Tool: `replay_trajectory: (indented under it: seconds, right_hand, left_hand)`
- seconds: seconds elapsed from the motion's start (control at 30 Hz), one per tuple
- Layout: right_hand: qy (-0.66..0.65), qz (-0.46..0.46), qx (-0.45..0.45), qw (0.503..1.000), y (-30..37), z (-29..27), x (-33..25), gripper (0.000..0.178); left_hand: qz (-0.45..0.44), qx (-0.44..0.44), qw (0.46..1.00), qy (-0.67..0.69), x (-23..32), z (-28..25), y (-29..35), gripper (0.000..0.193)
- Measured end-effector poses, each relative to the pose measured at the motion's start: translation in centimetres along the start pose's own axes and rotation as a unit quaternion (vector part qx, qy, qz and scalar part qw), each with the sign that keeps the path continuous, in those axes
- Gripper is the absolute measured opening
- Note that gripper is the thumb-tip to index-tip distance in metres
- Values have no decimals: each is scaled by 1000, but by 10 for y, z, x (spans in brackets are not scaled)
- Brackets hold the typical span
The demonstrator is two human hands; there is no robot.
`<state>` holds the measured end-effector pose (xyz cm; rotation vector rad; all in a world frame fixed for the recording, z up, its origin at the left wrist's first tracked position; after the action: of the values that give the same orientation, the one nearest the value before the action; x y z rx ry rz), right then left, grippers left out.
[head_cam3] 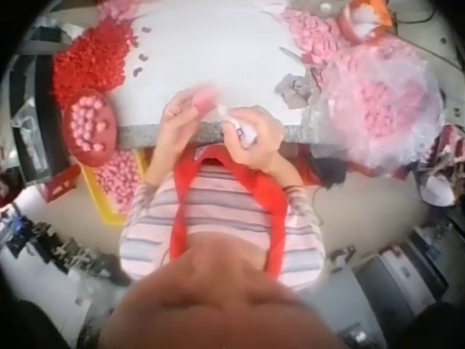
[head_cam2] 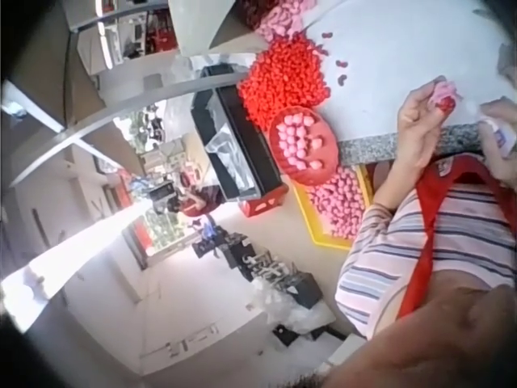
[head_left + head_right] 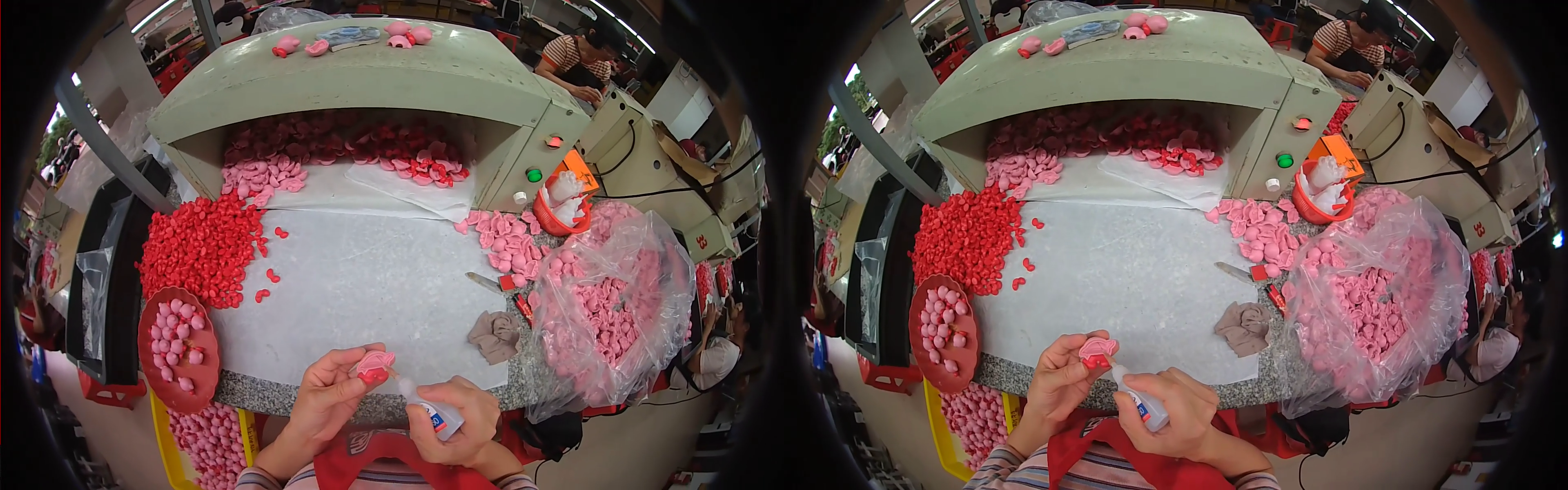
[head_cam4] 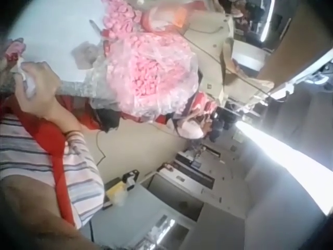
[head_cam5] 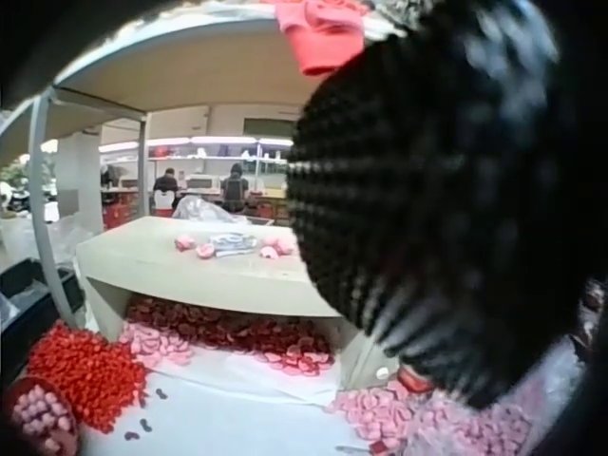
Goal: Applying glue/sealant to small pink toy components and assembling them at a factory workstation.
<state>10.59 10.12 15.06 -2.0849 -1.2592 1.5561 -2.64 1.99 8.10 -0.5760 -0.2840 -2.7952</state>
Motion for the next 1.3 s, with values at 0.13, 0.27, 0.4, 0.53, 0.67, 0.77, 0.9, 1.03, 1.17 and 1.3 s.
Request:
replay_trajectory:
  seconds: [0.13, 0.27, 0.4, 0.53, 0.67, 0.77, 0.9, 1.03, 1.17, 1.3]
  right_hand:
    - [-2, 4, 0, 1000, 1, -3, -3, 25]
    - [-5, -3, -7, 1000, -1, -2, -4, 25]
    - [-6, -1, -6, 1000, -1, -2, -5, 25]
    - [-1, 4, -8, 1000, 0, -2, -3, 25]
    - [16, 12, -4, 1000, 2, -5, -2, 28]
    - [20, 17, -3, 1000, 1, -6, -2, 27]
    - [20, 15, -4, 1000, 3, -6, -1, 26]
    - [24, 26, 2, 999, 2, -7, -2, 24]
    - [32, 31, -2, 999, 4, -8, -1, 24]
    - [31, 32, -1, 999, 4, -8, -3, 24]
  left_hand:
    - [-2, 15, 1000, -2, 0, 0, 1, 36]
    - [-5, 12, 1000, -5, -1, -1, 1, 36]
    - [-4, 10, 1000, -11, 0, -1, 2, 36]
    - [-1, 11, 1000, -4, 0, -2, 3, 35]
    - [-14, 13, 1000, 24, 0, -4, 3, 34]
    - [-24, 6, 999, 49, -1, -7, 3, 34]
    - [-28, 4, 998, 59, -2, -9, 3, 35]
    - [-25, -3, 998, 64, -3, -8, 3, 35]
    - [-25, 22, 997, 72, -2, -7, 3, 33]
    - [-21, 19, 997, 74, -2, -7, 3, 33]
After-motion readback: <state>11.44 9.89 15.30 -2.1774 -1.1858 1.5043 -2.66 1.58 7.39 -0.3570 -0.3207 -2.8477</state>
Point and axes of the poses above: each hand's wrist, its own y-axis away from the middle knuckle, its own z-axis out of the palm, x = y × z, the point moved 4 cm from there along -y, towards the middle knuckle, and after that the axes turned 10 degrees about y, right-handed, at the moved point
